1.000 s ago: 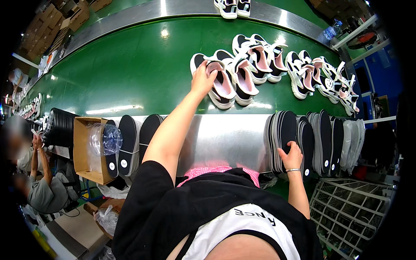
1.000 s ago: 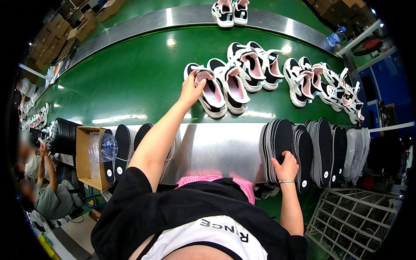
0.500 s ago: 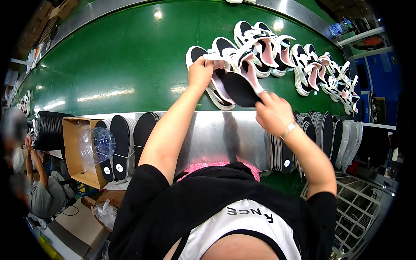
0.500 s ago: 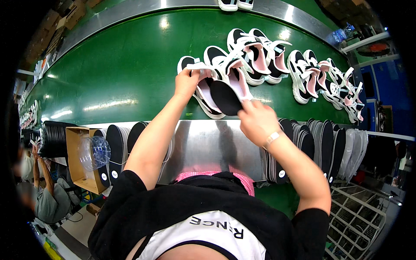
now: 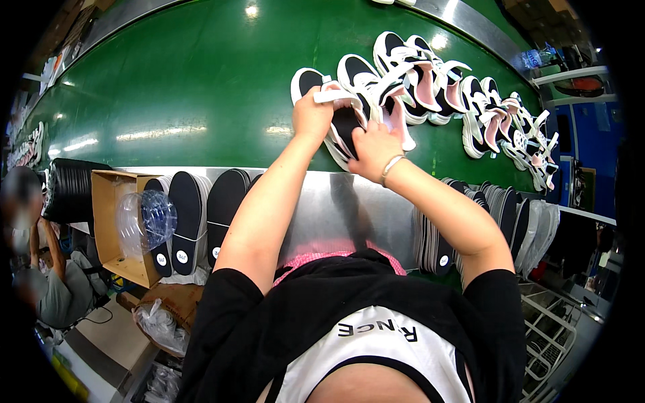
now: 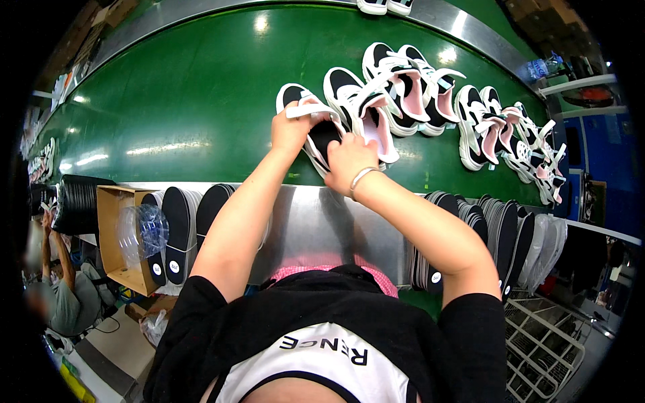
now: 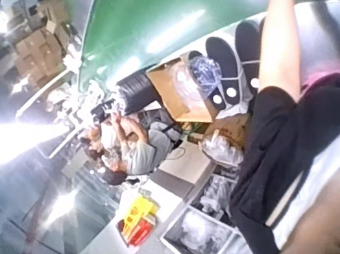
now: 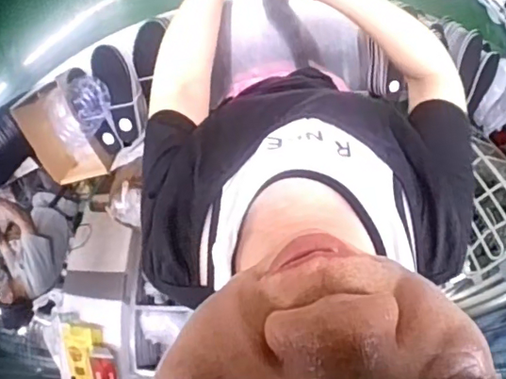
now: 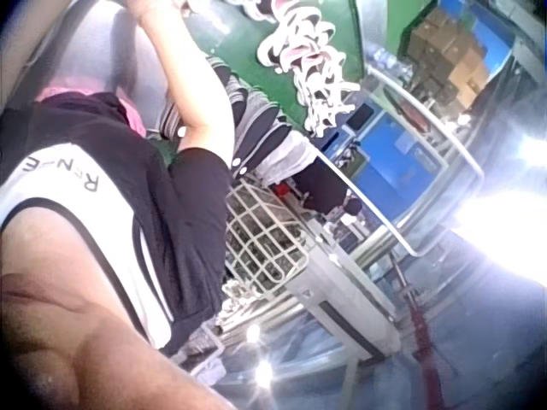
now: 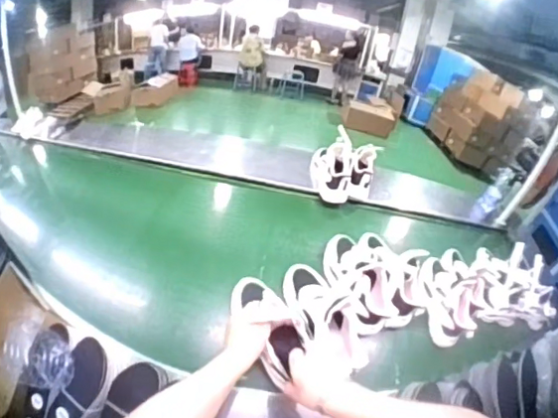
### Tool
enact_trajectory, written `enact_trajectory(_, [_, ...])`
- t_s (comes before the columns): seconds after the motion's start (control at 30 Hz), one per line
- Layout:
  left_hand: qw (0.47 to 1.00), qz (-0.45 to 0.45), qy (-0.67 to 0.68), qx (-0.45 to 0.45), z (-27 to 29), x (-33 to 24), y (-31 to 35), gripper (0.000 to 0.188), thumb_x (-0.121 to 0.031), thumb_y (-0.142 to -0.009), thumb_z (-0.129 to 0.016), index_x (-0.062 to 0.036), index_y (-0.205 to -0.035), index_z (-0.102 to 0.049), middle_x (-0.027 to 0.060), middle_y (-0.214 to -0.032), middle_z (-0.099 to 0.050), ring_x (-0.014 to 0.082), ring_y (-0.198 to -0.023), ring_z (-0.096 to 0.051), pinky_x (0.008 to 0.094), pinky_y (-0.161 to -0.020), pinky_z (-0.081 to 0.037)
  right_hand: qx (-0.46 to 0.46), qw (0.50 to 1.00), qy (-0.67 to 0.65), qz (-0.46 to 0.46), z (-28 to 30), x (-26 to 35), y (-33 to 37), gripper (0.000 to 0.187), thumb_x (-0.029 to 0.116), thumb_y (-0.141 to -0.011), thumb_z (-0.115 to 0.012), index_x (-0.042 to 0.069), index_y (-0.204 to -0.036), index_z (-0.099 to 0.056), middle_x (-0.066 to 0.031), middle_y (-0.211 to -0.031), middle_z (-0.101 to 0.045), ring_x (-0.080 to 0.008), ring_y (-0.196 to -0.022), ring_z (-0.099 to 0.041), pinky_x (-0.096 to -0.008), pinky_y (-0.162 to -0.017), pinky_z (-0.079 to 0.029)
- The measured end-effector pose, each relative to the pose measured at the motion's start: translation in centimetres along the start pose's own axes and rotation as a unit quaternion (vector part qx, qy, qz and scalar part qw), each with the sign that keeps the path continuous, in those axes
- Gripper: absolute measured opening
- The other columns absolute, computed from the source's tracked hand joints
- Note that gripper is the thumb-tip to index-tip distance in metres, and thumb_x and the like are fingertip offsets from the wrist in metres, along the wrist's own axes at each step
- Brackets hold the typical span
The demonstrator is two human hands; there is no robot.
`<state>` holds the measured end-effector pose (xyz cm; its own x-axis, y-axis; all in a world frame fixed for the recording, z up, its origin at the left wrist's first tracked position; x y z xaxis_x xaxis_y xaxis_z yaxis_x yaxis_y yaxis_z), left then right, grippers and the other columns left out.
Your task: The person matches shoe outsoles with completed shoe uppers at a factory assembly line. They pick up outsoles, place them inside the corresponding shoes to check for fit or pairing, and then set them onto the conveyor belt.
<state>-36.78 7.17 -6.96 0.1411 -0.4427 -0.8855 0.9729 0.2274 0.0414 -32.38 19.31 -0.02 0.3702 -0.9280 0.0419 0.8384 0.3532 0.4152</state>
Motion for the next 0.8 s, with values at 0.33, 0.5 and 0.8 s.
enact_trajectory(0.33, [0.996,0.056,0.035,0.06,0.4,-1.1,-0.3,0.035,-0.039,-0.067,-0.064,-0.0061,-0.077,-0.058,0.012,-0.074,-0.061,0.0258,-0.071,-0.059,0.033,-0.061,-0.045,-0.003,0.998,0.012,0.062,-1.9,-0.6,-3.6,0.016,0.008,-0.071,-0.048,0.003,-0.075,-0.063,-0.0154,-0.079,-0.061,-0.0267,-0.074,-0.06,-0.0357,-0.067,-0.048])
enact_trajectory(0.5, [0.995,0.034,0.079,0.052,0.1,1.3,-0.3,0.026,-0.031,-0.078,-0.054,-0.005,-0.08,-0.058,0.0116,-0.076,-0.061,0.025,-0.069,-0.059,0.0319,-0.062,-0.045,0.078,0.996,-0.01,0.043,-3.1,0.2,-5.5,0.016,0.006,-0.068,-0.051,0.003,-0.076,-0.064,-0.0163,-0.083,-0.061,-0.0262,-0.078,-0.06,-0.0342,-0.069,-0.047])
enact_trajectory(0.8, [0.998,0.019,0.045,0.041,1.2,1.5,-0.7,0.026,-0.03,-0.077,-0.056,-0.0043,-0.076,-0.057,0.0117,-0.071,-0.06,0.0236,-0.065,-0.058,0.0321,-0.057,-0.044,0.139,0.989,0.033,0.033,-2.2,2.3,-6.6,0.027,0.014,-0.071,-0.052,0.004,-0.094,-0.061,-0.0137,-0.1,-0.057,-0.0238,-0.097,-0.053,-0.0325,-0.096,-0.025])
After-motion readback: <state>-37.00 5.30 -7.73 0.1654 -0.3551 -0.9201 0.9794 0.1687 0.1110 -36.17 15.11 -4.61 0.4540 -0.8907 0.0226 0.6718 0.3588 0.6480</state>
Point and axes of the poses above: each hand's wrist, its own y-axis away from the middle knuckle, its own z-axis out of the back of the hand, x = y × z, the point moved 1 cm from there along -y, towards the middle knuckle
